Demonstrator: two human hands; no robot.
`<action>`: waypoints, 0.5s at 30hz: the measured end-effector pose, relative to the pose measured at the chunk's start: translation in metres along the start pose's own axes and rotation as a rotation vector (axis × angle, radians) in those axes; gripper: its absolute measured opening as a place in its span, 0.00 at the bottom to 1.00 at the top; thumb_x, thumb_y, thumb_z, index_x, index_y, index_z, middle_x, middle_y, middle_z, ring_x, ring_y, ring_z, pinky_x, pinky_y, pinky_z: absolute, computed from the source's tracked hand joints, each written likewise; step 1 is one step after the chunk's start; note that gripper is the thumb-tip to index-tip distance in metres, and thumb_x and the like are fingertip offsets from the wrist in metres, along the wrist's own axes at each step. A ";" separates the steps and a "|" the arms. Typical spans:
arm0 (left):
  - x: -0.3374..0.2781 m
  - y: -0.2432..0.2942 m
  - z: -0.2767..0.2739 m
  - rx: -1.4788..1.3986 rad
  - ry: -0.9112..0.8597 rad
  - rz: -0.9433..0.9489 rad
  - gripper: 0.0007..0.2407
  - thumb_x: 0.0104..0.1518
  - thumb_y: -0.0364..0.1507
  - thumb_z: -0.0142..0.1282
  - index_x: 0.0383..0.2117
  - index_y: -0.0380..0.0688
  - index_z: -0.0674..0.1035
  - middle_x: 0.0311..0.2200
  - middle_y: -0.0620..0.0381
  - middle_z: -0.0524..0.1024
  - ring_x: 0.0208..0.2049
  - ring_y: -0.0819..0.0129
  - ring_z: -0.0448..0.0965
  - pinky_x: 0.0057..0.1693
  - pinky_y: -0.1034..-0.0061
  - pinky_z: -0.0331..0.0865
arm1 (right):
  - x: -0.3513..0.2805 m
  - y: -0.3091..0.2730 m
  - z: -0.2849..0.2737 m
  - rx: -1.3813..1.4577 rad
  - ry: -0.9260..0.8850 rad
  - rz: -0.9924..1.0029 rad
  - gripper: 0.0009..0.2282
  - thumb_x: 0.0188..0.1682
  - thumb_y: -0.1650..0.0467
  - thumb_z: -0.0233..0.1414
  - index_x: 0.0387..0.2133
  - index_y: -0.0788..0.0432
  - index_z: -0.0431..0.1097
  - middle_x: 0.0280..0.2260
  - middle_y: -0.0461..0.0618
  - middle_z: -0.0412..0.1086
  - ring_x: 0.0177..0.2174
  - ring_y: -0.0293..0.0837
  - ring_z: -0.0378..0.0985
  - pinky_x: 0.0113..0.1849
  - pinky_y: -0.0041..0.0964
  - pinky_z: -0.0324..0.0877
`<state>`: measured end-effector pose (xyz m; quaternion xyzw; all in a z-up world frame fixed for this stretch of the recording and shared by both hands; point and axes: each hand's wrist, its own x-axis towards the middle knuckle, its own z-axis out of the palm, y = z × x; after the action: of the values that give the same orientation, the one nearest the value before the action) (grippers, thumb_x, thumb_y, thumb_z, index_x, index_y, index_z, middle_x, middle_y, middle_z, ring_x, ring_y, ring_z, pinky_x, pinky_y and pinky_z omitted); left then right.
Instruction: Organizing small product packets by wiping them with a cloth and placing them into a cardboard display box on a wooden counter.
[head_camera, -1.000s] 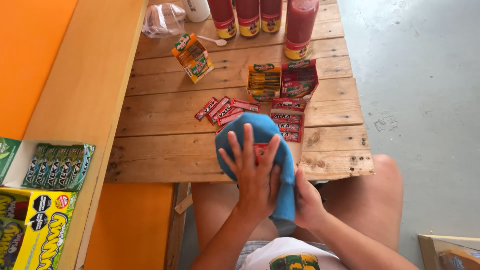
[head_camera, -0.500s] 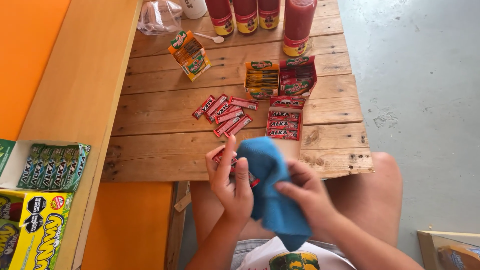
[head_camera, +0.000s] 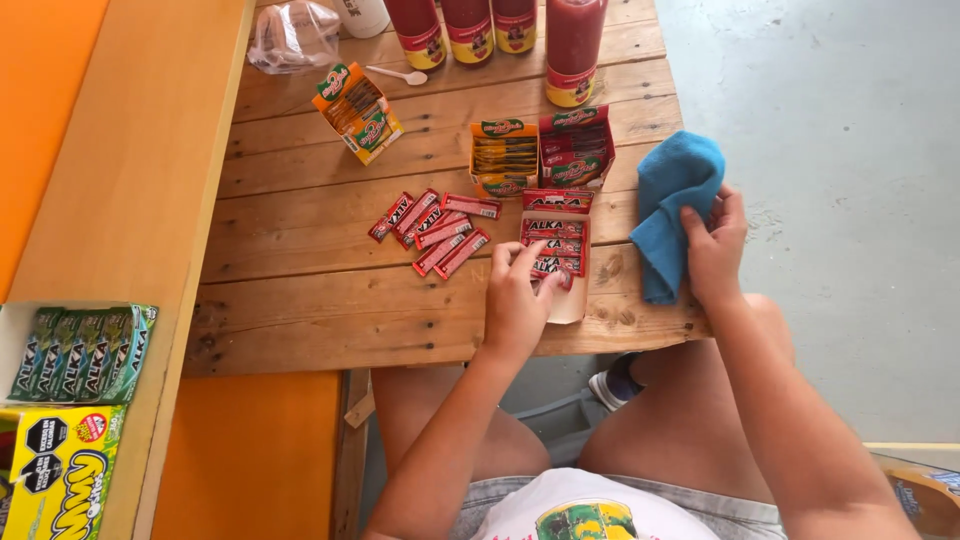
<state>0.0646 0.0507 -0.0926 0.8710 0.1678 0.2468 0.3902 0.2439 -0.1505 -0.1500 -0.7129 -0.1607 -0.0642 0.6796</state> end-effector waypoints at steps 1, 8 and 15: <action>-0.002 0.004 -0.003 0.001 -0.004 -0.003 0.18 0.44 0.28 0.64 0.44 0.48 0.76 0.41 0.53 0.67 0.41 0.53 0.77 0.44 0.65 0.74 | -0.001 0.003 0.002 0.000 0.000 0.005 0.15 0.50 0.78 0.50 0.50 0.57 0.59 0.37 0.46 0.66 0.36 0.36 0.69 0.35 0.30 0.68; -0.008 -0.006 -0.005 0.510 -0.223 0.163 0.19 0.38 0.28 0.66 0.40 0.50 0.77 0.42 0.57 0.68 0.49 0.58 0.67 0.51 0.58 0.63 | -0.002 0.007 0.002 -0.073 -0.038 -0.044 0.17 0.51 0.79 0.49 0.53 0.63 0.56 0.40 0.59 0.67 0.38 0.50 0.72 0.34 0.45 0.71; -0.001 -0.048 0.009 0.622 -0.353 0.302 0.09 0.47 0.28 0.57 0.32 0.63 0.78 0.31 0.70 0.71 0.45 0.72 0.65 0.55 0.61 0.50 | -0.003 0.001 0.004 -0.090 -0.045 -0.072 0.16 0.52 0.79 0.50 0.53 0.64 0.57 0.40 0.62 0.67 0.39 0.57 0.72 0.34 0.49 0.71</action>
<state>0.0635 0.0759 -0.1349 0.9917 0.0347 0.0853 0.0893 0.2406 -0.1471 -0.1526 -0.7377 -0.1985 -0.0800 0.6403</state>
